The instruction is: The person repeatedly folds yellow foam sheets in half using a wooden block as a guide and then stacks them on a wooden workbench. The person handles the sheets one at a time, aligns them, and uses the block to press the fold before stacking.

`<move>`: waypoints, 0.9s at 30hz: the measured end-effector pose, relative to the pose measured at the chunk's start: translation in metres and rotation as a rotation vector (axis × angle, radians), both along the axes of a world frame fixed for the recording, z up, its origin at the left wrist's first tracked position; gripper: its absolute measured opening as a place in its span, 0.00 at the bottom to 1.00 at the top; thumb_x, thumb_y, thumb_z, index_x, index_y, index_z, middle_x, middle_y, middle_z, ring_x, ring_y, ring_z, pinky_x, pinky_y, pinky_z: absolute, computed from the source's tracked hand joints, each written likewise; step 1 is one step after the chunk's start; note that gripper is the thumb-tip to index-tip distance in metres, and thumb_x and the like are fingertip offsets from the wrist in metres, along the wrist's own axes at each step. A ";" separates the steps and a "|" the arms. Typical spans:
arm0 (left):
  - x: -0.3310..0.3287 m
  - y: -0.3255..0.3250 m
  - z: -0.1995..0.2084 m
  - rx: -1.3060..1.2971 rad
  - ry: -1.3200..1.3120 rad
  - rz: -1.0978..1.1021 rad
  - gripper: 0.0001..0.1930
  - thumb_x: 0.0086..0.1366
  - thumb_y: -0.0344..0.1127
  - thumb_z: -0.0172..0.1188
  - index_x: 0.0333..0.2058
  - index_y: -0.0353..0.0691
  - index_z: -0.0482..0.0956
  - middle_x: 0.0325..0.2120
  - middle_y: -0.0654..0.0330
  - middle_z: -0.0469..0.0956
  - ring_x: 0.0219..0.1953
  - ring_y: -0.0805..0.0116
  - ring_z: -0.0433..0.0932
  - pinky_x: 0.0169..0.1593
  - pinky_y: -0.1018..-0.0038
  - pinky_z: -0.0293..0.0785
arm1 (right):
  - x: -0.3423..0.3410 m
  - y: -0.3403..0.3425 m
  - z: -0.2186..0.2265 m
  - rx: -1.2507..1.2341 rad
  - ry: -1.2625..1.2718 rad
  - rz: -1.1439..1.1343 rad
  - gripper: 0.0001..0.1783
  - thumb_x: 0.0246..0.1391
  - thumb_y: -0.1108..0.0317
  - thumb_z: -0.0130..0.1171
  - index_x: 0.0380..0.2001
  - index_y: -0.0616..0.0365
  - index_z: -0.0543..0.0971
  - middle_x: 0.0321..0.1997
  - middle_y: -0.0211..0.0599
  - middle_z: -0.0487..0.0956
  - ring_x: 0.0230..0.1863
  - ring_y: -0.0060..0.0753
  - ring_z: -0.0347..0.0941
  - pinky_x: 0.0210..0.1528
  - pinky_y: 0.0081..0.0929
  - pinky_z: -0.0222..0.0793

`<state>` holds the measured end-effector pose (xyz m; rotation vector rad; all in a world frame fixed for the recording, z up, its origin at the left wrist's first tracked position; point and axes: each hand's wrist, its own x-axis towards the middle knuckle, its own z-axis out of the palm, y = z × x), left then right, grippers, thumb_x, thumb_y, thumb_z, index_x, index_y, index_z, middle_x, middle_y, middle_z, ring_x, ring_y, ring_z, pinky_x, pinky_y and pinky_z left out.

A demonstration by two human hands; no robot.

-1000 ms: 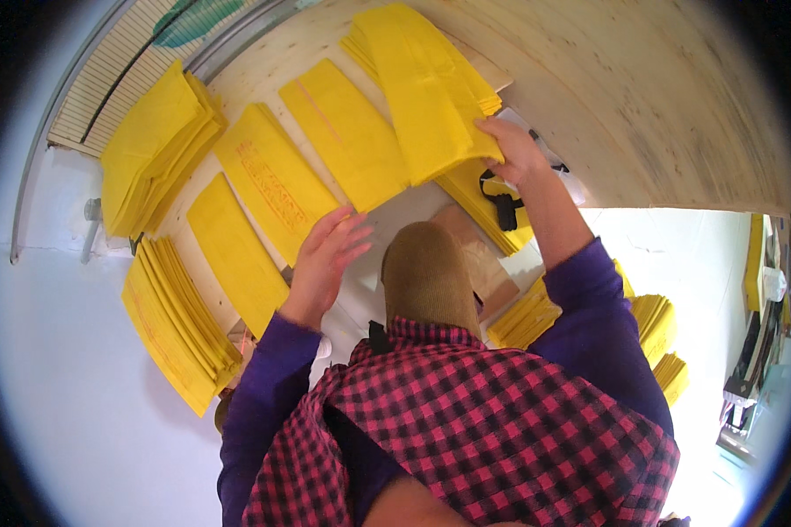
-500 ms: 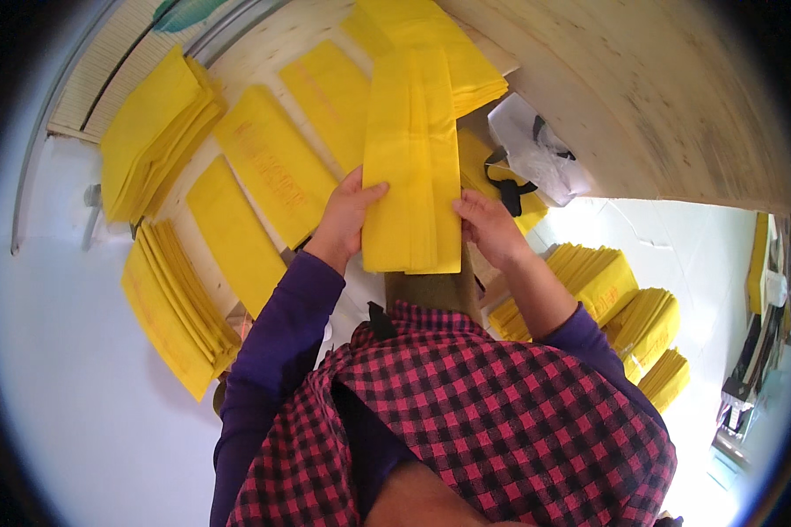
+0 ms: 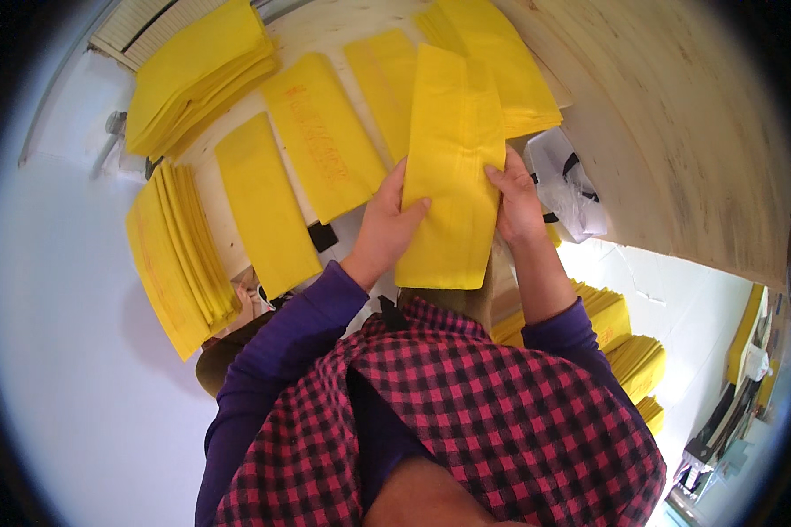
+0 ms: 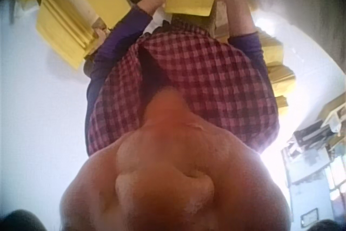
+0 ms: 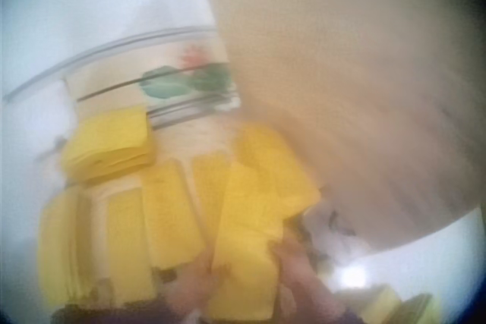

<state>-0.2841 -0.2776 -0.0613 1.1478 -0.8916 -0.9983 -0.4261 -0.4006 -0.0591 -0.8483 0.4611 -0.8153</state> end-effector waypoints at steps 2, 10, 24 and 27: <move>0.002 0.003 -0.002 0.009 0.026 0.050 0.29 0.58 0.20 0.48 0.59 0.33 0.53 0.53 0.57 0.66 0.54 0.71 0.64 0.56 0.77 0.59 | 0.007 -0.002 0.010 -0.004 0.006 0.017 0.23 0.54 0.77 0.45 0.55 0.64 0.60 0.53 0.41 0.69 0.53 0.32 0.67 0.55 0.28 0.64; 0.025 -0.014 0.002 -0.039 0.124 0.183 0.29 0.58 0.20 0.48 0.58 0.33 0.54 0.50 0.55 0.67 0.52 0.69 0.67 0.54 0.75 0.63 | 0.064 -0.051 0.027 -0.184 0.124 0.138 0.24 0.53 0.77 0.47 0.54 0.65 0.61 0.51 0.41 0.70 0.51 0.31 0.68 0.52 0.26 0.65; 0.075 -0.055 -0.031 0.204 -0.002 0.375 0.36 0.58 0.26 0.53 0.62 0.34 0.44 0.60 0.45 0.52 0.61 0.58 0.55 0.61 0.69 0.54 | 0.054 -0.183 -0.003 -1.065 1.039 -0.457 0.23 0.47 0.60 0.57 0.46 0.58 0.73 0.50 0.50 0.72 0.50 0.43 0.70 0.51 0.34 0.66; 0.072 -0.053 -0.033 0.176 -0.036 0.352 0.34 0.57 0.26 0.54 0.61 0.32 0.48 0.59 0.46 0.55 0.61 0.56 0.57 0.60 0.69 0.54 | 0.019 -0.213 0.001 -1.081 1.502 -0.531 0.28 0.43 0.55 0.60 0.47 0.58 0.73 0.49 0.48 0.74 0.50 0.43 0.70 0.51 0.35 0.65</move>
